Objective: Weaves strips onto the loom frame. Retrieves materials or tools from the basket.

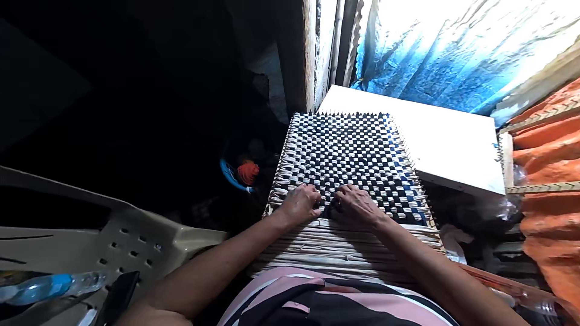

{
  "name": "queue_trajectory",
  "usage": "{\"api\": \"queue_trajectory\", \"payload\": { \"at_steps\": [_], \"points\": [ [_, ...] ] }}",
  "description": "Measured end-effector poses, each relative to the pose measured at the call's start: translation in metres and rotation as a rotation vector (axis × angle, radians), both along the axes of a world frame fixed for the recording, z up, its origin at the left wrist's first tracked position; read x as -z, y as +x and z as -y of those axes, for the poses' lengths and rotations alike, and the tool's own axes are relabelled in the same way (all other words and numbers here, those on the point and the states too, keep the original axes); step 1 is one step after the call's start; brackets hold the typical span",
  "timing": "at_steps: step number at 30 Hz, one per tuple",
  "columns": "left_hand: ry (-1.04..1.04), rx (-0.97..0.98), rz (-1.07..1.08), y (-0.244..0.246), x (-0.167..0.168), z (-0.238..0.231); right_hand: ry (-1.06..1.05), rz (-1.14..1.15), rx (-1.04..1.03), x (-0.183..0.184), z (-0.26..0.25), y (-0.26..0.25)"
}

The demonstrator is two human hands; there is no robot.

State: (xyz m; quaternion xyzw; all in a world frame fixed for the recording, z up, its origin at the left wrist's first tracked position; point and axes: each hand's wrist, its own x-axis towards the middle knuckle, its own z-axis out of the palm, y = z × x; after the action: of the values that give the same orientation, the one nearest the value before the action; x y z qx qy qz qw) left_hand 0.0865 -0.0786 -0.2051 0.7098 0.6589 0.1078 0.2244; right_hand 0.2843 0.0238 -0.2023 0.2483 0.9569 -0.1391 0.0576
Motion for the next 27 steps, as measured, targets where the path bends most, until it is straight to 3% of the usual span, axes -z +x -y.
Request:
{"api": "queue_trajectory", "payload": {
  "at_steps": [5,12,18,22,27],
  "points": [
    [0.004,0.033,-0.123,0.014,0.012,-0.010,-0.028,0.031,0.026,0.007,0.002,-0.003],
    [-0.053,0.129,0.123,-0.048,-0.011,-0.012,-0.043,-0.066,0.051,-0.009,-0.004,0.000],
    [0.043,0.024,0.001,-0.025,0.005,0.015,-0.043,-0.087,-0.040,0.003,0.010,-0.022],
    [0.114,-0.002,-0.111,-0.014,0.020,0.006,-0.031,-0.040,-0.037,0.011,0.009,-0.032],
    [0.019,0.067,0.032,-0.039,-0.004,-0.003,-0.114,-0.163,0.015,0.005,-0.001,-0.023]
  ]
}}
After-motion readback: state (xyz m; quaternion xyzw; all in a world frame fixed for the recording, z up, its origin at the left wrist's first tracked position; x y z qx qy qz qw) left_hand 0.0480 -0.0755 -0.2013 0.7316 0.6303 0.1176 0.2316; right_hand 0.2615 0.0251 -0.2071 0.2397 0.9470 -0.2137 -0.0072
